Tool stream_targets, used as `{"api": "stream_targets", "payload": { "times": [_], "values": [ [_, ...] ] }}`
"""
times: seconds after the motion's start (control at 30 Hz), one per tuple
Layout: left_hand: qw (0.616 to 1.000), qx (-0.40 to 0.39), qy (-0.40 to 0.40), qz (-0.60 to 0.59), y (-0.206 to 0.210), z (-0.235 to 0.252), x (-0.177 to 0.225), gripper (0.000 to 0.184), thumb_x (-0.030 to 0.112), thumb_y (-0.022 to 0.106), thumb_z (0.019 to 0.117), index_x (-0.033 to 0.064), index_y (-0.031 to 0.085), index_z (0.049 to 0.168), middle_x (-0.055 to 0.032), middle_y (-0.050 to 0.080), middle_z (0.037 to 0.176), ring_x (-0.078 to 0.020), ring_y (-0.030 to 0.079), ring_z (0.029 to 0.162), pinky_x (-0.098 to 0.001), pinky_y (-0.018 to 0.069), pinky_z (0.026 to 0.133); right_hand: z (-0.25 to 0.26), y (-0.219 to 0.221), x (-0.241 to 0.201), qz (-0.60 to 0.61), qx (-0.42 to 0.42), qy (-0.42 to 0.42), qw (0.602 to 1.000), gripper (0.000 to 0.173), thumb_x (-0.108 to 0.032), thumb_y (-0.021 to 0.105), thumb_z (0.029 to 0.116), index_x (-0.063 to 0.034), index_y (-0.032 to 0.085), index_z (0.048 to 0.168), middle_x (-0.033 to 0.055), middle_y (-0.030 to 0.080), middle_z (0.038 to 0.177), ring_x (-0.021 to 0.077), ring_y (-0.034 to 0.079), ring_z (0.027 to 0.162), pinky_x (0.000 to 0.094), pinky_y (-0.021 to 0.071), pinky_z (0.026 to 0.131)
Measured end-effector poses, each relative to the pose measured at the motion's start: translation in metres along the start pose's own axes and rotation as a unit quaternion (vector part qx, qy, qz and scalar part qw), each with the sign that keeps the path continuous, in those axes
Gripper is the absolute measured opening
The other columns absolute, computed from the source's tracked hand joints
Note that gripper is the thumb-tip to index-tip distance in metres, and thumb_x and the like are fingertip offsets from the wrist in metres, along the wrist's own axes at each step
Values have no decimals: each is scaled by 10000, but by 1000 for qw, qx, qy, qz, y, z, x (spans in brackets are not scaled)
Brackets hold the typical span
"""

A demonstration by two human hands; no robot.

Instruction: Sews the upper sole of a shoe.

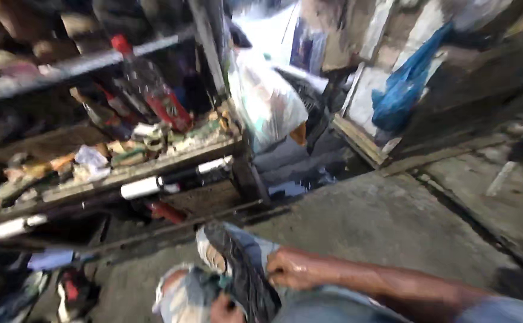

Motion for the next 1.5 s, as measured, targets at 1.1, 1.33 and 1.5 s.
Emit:
{"api": "stream_targets", "payload": {
  "times": [1.1,1.33,1.5],
  "values": [
    [970,156,26,182,-96,21,-23,425,329,602,1002,114,537,641,30,523,734,-57,524,650,-252,452,601,29,-10,-23,48,-112,140,983,416,-515,753,890,-135,661,748,-30,601,666,87,577,622,336,492,593],
    [848,-90,62,-519,-83,26,3,306,367,571,1020,132,767,1015,-83,727,1150,-268,678,1142,-492,501,1077,35,-11,-26,75,-104,110,986,371,-424,779,888,-132,635,711,-38,556,594,61,528,548,286,441,518],
    [864,-18,-32,-502,-85,53,-5,421,299,320,1116,129,683,987,83,550,653,-35,548,558,-205,539,603,38,-9,-26,123,-120,124,977,354,-338,788,893,-110,604,694,-18,524,565,76,494,514,287,415,491]
  ]
}}
Point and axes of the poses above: each hand's wrist, its own z-axis towards the middle knuckle, its own y-axis out of the palm, x = y × z, the point moved 1 cm from there along z, towards the middle knuckle
